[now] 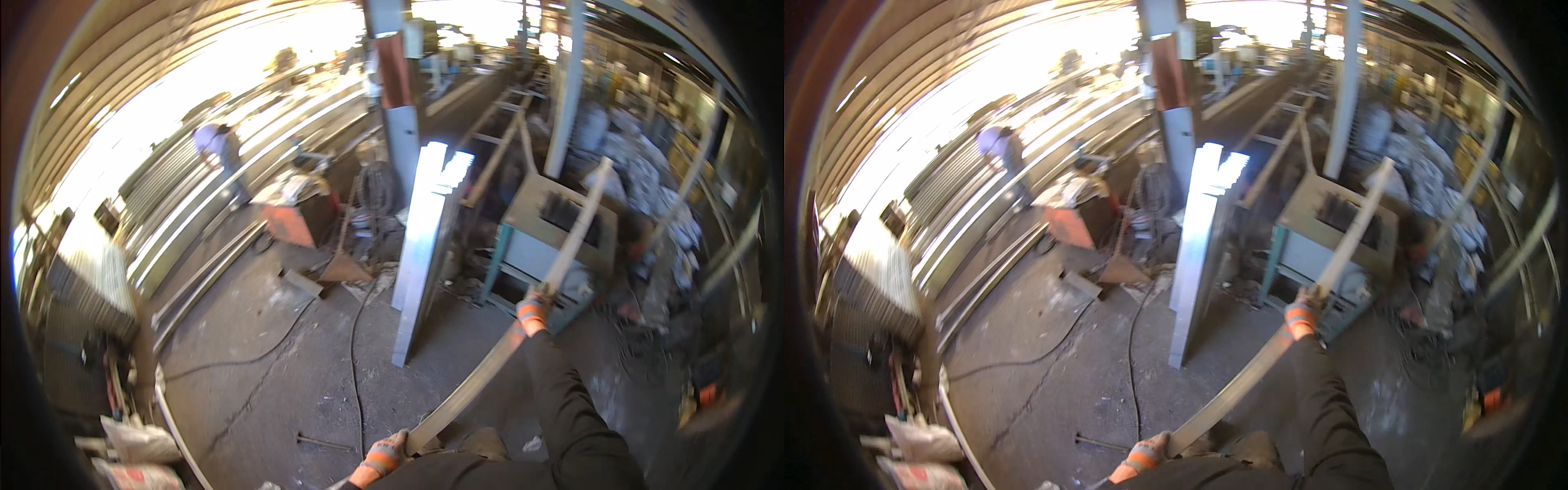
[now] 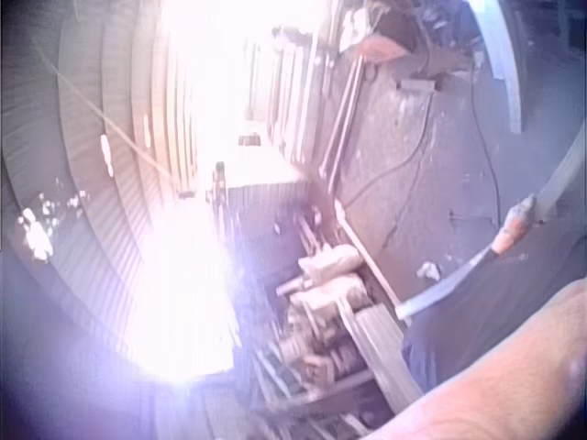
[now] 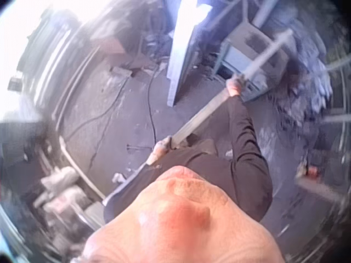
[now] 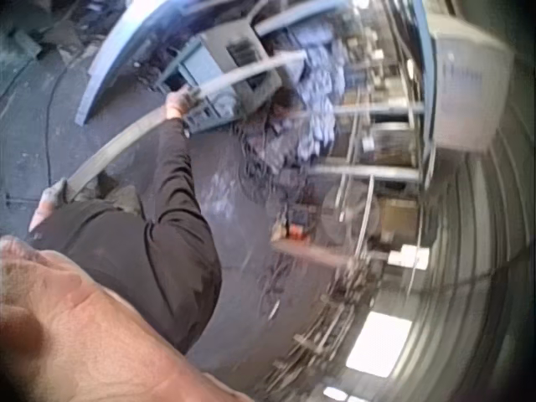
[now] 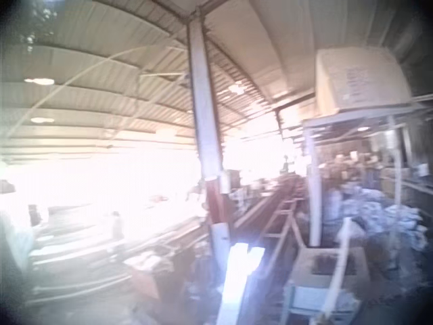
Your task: The person repeatedly feeds long metal profiles through a bench-mounted grinding machine, flipping each piece to treat both sides. After finishing each profile, the person stacks it with others nearby. The process is repeated for several profiles throughout the clip.
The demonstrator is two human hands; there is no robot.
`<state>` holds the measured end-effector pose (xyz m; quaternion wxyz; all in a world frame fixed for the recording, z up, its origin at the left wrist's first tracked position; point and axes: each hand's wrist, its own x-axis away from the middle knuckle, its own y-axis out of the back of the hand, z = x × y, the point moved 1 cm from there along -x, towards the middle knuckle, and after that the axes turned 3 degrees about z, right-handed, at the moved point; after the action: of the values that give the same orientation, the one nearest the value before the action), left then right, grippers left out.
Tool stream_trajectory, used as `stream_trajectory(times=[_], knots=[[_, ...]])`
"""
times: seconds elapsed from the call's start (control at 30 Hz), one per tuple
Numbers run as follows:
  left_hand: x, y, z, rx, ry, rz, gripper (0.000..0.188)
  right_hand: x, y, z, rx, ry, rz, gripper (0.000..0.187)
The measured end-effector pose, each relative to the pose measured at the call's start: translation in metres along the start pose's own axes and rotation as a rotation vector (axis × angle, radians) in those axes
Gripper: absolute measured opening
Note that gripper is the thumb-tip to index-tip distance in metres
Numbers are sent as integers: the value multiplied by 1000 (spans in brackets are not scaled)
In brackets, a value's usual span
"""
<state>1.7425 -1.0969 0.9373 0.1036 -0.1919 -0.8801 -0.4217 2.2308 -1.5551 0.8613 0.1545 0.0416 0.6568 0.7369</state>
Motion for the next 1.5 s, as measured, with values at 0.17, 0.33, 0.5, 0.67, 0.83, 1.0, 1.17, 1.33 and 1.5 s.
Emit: stream_trajectory(times=[0.17, 0.33, 0.5, 0.67, 0.83, 1.0, 1.17, 1.33, 1.5], knots=[[-146, 53, -80, -77, 39, 46, 67, -151, -6, -25, -115, -168, 109, 78], [-328, 45, -147, 25, 170, 113, 68, -316, -73, -68, -214, -41, -178, 74], [-498, 15, -260, -2, 127, -45, 66, -494, -54, -116, -55, -69, 25, 90], [-618, 20, -346, 20, 155, -8, 67, -622, -44, -158, 3, -36, -42, 80], [-709, 7, -386, 2, 143, 4, 68, -706, -59, -205, -25, -85, -130, 71], [-711, 2, -384, -24, 90, 0, 69, -690, -59, -226, 36, -134, -119, 66], [-639, 20, -362, -45, 134, 103, 68, -616, -31, -205, 105, -214, 17, 68], [-519, 34, -306, -86, 114, 102, 65, -498, -4, -149, 30, -230, 40, 72], [-374, 32, -213, -57, 115, 135, 73, -339, 6, -84, 33, -260, 95, 72]])
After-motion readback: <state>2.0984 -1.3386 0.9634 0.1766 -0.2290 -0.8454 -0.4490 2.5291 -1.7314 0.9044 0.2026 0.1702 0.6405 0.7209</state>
